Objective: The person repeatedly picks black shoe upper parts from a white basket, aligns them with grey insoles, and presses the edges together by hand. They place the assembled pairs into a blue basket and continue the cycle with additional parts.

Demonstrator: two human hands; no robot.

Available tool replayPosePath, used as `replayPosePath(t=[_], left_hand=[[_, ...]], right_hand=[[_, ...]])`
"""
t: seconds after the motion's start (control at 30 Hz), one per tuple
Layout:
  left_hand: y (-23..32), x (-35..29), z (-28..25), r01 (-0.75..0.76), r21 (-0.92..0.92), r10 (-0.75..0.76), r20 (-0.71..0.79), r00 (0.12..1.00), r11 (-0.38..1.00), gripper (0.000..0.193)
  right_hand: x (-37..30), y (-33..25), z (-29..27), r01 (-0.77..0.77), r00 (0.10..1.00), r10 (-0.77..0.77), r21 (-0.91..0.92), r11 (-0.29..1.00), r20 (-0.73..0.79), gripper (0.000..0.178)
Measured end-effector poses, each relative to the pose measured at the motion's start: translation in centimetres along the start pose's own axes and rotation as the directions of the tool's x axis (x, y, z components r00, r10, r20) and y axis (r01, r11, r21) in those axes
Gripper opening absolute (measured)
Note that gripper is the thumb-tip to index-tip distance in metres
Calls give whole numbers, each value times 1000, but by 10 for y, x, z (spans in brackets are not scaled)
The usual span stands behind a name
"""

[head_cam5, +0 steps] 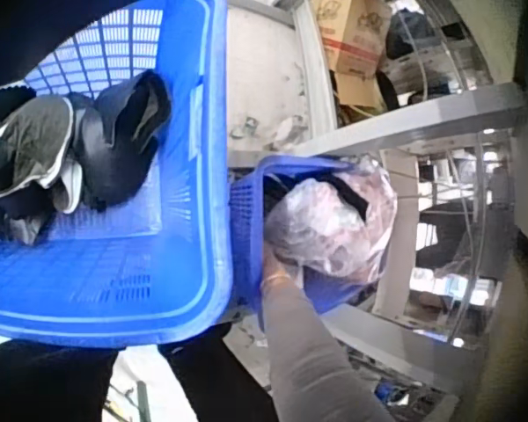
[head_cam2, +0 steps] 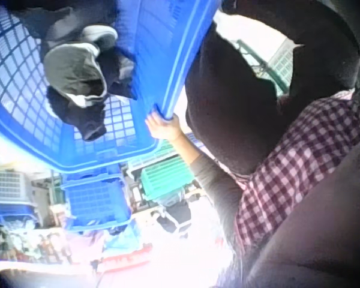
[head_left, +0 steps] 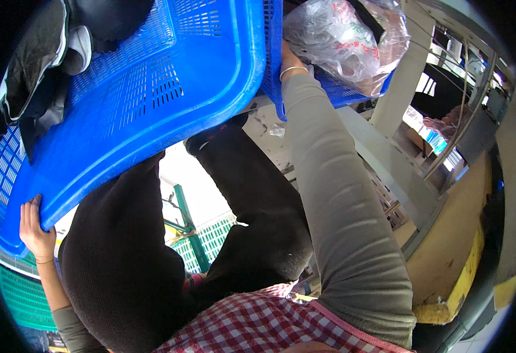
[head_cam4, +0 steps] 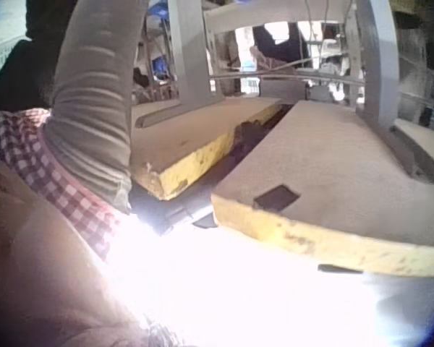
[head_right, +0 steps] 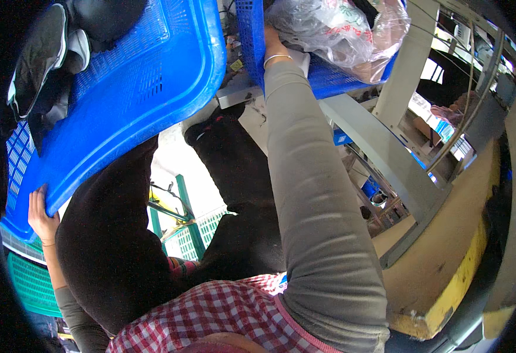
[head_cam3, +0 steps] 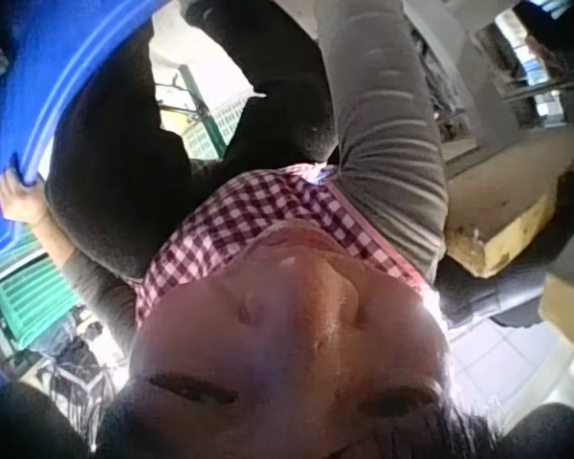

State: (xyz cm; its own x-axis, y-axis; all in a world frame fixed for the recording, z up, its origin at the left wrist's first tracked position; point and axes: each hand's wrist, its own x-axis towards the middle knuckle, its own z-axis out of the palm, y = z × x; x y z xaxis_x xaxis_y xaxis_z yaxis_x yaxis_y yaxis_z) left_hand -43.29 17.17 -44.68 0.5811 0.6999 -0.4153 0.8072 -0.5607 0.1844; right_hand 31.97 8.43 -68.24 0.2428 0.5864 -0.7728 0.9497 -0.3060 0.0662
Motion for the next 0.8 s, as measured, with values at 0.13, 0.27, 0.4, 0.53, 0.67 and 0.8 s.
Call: replayPosePath(t=[0.13, 0.27, 0.4, 0.53, 0.67, 0.8], left_hand=[[4, 0, -4, 18, 14, -19, 26, 999, 1000, 60], [-2, -6, -2, -3, 88, 0, 37, 999, 996, 57], [-10, -12, 3, 20, 33, -23, 88, 996, 999, 60], [-18, -17, 8, 30, 42, -34, 97, 995, 999, 64], [-25, -21, 13, 40, 28, -43, 94, 995, 999, 65], [-27, -23, 16, 31, 40, -34, 87, 996, 999, 64]], right_hand=[[3, 7, 15, -63, 998, 63, -111, 992, -1, 40], [5, 11, 13, -117, 993, 116, -136, 984, -19, 42], [-5, 34, 14, -233, 909, 252, 98, 968, -331, 32], [-4, 89, 5, -140, 792, 281, 287, 948, -542, 42], [0, 130, -13, 67, 670, 355, 530, 846, -652, 19], [-20, 114, -47, 26, 799, 501, 850, 527, -334, 26]])
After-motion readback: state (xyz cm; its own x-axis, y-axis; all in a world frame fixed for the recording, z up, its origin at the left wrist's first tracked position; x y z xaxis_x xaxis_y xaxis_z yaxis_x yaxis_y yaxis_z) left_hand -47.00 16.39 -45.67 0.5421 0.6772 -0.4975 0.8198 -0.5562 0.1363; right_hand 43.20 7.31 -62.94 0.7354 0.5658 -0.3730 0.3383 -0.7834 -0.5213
